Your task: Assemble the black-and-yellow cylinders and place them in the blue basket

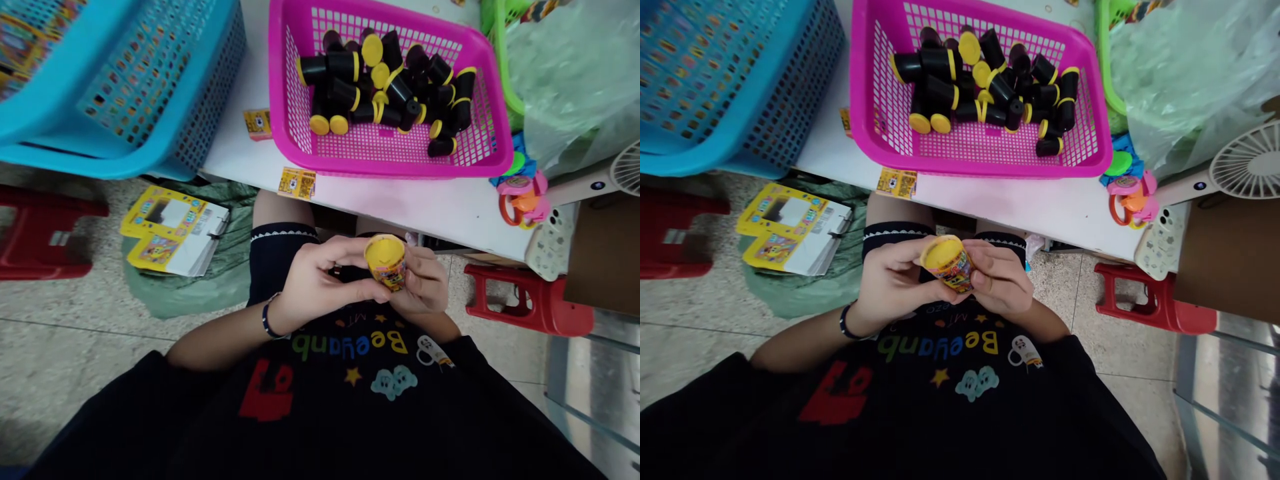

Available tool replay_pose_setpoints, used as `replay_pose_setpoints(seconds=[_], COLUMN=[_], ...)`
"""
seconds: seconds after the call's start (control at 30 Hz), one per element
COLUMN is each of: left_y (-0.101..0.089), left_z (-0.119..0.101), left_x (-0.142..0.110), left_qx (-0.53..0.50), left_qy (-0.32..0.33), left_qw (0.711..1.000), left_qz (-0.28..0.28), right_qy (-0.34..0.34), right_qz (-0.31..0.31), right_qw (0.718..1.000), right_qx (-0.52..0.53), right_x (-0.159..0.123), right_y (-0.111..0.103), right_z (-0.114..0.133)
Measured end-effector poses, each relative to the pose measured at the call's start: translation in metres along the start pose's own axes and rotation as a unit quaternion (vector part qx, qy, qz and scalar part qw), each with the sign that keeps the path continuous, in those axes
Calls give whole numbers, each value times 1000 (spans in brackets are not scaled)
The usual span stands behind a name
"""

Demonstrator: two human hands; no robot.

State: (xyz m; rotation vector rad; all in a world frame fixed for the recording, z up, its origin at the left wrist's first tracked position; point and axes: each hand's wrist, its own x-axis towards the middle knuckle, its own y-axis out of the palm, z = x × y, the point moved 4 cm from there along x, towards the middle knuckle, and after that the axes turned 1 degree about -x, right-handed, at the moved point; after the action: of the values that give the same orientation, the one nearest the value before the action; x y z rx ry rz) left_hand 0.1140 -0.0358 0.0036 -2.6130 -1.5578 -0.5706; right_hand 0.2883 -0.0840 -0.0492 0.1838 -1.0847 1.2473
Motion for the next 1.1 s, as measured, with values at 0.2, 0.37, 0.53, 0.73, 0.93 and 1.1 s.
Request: replay_pose_setpoints(seconds=[0.2,0.37,0.53,0.73,0.93,1.1], left_y=[0,-4,-9,-12,-11,-4], left_z=[-1,-7,-7,-10,-15,-15], left_x=[0,8,15,17,19,17], left_qx=[4,-3,-16,32,75,108], left_qy=[-17,-2,-63,-65,-50,-24], left_qw=[999,999,997,996,992,976], left_qz=[44,52,28,45,91,189], right_qy=[-79,-113,-139,-225,-333,-326], right_qz=[-221,-143,-58,38,44,177], right_qw=[970,980,988,956,920,923], right_qx=[64,82,-40,-184,-203,-103], right_x=[29,42,59,67,86,86], right_y=[5,6,-5,-12,-14,-9], right_z=[26,26,26,36,46,38])
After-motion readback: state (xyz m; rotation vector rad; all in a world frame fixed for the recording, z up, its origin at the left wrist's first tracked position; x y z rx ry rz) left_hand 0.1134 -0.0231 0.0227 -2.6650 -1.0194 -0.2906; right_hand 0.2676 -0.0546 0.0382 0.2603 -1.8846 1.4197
